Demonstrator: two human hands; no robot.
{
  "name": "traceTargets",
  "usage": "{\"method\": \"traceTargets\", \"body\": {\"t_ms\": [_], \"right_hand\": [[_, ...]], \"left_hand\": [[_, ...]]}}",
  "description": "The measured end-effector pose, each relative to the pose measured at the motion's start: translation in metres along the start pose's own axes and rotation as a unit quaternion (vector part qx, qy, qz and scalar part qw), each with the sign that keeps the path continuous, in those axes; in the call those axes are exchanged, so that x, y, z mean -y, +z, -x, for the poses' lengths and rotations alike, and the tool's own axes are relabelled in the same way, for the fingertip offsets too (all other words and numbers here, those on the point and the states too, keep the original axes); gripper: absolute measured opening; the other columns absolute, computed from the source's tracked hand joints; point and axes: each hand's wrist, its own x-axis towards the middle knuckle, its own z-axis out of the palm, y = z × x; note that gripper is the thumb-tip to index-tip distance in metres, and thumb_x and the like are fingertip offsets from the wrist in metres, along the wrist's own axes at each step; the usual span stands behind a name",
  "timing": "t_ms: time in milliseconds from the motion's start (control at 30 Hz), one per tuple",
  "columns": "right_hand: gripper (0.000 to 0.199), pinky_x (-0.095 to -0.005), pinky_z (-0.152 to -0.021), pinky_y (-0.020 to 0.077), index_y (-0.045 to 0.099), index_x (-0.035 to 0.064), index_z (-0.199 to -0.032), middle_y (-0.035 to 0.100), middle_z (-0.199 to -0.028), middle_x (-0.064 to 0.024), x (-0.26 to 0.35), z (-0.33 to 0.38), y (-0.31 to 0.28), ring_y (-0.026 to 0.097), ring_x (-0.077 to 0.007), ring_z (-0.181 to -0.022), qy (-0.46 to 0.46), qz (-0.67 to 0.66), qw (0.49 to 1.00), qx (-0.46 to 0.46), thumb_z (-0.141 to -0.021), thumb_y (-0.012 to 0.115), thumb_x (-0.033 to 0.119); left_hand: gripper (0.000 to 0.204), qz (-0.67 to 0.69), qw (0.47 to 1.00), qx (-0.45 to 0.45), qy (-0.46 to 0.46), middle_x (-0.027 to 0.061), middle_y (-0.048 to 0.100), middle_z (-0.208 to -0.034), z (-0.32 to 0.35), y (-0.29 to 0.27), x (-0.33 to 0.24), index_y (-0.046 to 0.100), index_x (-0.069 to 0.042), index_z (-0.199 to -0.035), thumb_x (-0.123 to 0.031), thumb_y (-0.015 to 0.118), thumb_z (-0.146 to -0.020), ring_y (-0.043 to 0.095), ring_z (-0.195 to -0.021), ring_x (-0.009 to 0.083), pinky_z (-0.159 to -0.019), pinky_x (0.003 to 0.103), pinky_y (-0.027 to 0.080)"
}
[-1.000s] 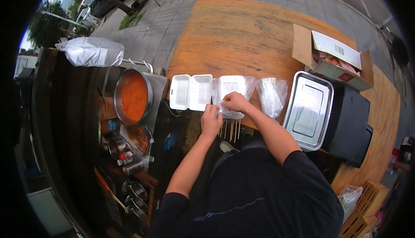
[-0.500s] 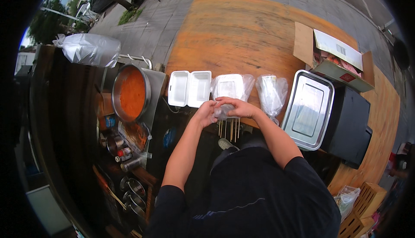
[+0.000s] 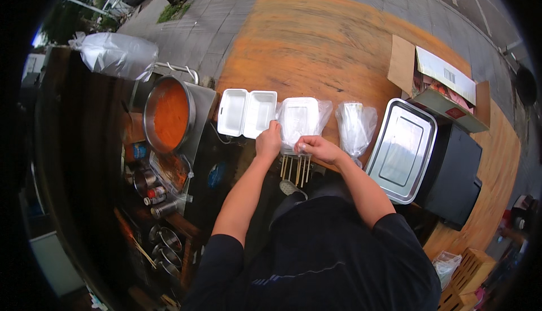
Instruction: The person assembles skewered food items into a styrofoam container at a street food stall. They use tongs to transfer grilled items from a grill to the container, add sauce and garnish, then close the container and place it in a plastic bag.
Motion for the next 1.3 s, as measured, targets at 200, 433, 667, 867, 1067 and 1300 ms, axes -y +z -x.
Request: {"method": "traceTargets", "body": {"t_ms": [200, 433, 667, 867, 1067, 1300], "right_hand": [[0.021, -0.0241, -0.08, 0.0424, 0.059, 0.0036, -0.098, 0.056, -0.088, 0.0044, -0.024, 0.044, -0.004, 0.049, -0.0074, -0.083, 0.091, 0.119, 0.987, -0.049, -0.104, 0.048, 0.02], [0.017, -0.0286, -0.074, 0.047, 0.063, 0.002, -0.095, 0.063, -0.082, -0.0032, -0.005, 0.051, 0.016, 0.055, -0.012, -0.076, 0.121, 0.272, 0.948, -0.112, -0.1, 0.054, 0.016], [0.013, -0.0344, -0.079, 0.0526, 0.066, 0.0015, -0.101, 0.067, -0.084, -0.0102, 0.054, -0.019, 0.042, 0.065, -0.0205, -0.08, -0.129, 0.352, 0.927, -0.026, -0.094, 0.061, 0.011], [0.018, -0.0243, -0.075, 0.0496, 0.066, -0.0028, -0.101, 0.065, -0.082, -0.0026, 0.051, -0.051, 0.019, 0.06, -0.0097, -0.079, -0.016, 0.308, 0.94, -0.144, -0.096, 0.06, 0.014], [0.02, -0.0207, -0.055, 0.0392, 0.064, 0.0053, -0.091, 0.062, -0.075, 0.0033, 0.053, -0.048, 0.02, 0.051, -0.0038, -0.061, 0.099, 0.103, 0.988, -0.061, -0.1, 0.057, 0.021], [0.016, -0.0305, -0.068, 0.0573, 0.059, 0.0025, -0.1, 0.069, -0.088, -0.0105, 0.041, -0.083, 0.004, 0.07, -0.0208, -0.077, 0.127, -0.144, 0.947, -0.257, -0.1, 0.047, 0.013]], "left_hand": [[0.024, -0.083, 0.987, 0.038, 0.131, 0.0181, 0.067, -0.067, -0.034, 0.003, 0.008, 0.051, -0.008, -0.095, -0.03, 0.045, -0.102, 0.067, -0.061, 0.039, -0.054, 0.052, 0.052], [0.043, -0.115, 0.98, 0.15, 0.068, 0.0203, 0.067, -0.07, -0.039, -0.021, -0.006, 0.066, -0.004, -0.094, -0.04, 0.046, -0.101, 0.071, -0.075, 0.0358, -0.065, 0.052, 0.054], [0.03, 0.482, 0.749, 0.436, -0.13, 0.0017, 0.066, -0.096, -0.008, -0.025, 0.002, 0.068, -0.006, -0.116, -0.027, 0.054, -0.099, 0.059, -0.089, 0.0106, -0.072, 0.027, 0.049], [0.03, 0.221, 0.955, 0.168, 0.105, 0.0162, 0.063, -0.092, 0.023, -0.024, -0.005, 0.062, 0.0, -0.108, -0.009, 0.061, -0.08, 0.065, -0.084, 0.0298, -0.076, 0.039, 0.052], [0.015, 0.086, 0.983, -0.101, 0.127, 0.0168, 0.06, -0.078, 0.022, -0.017, -0.02, 0.058, -0.005, -0.094, -0.015, 0.065, -0.085, 0.065, -0.071, 0.0402, -0.061, 0.049, 0.052], [0.024, 0.163, 0.979, -0.117, -0.037, 0.0199, 0.066, -0.074, 0.037, 0.004, -0.02, 0.052, -0.011, -0.096, -0.026, 0.068, -0.087, 0.065, -0.068, 0.0436, -0.06, 0.053, 0.05]]}}
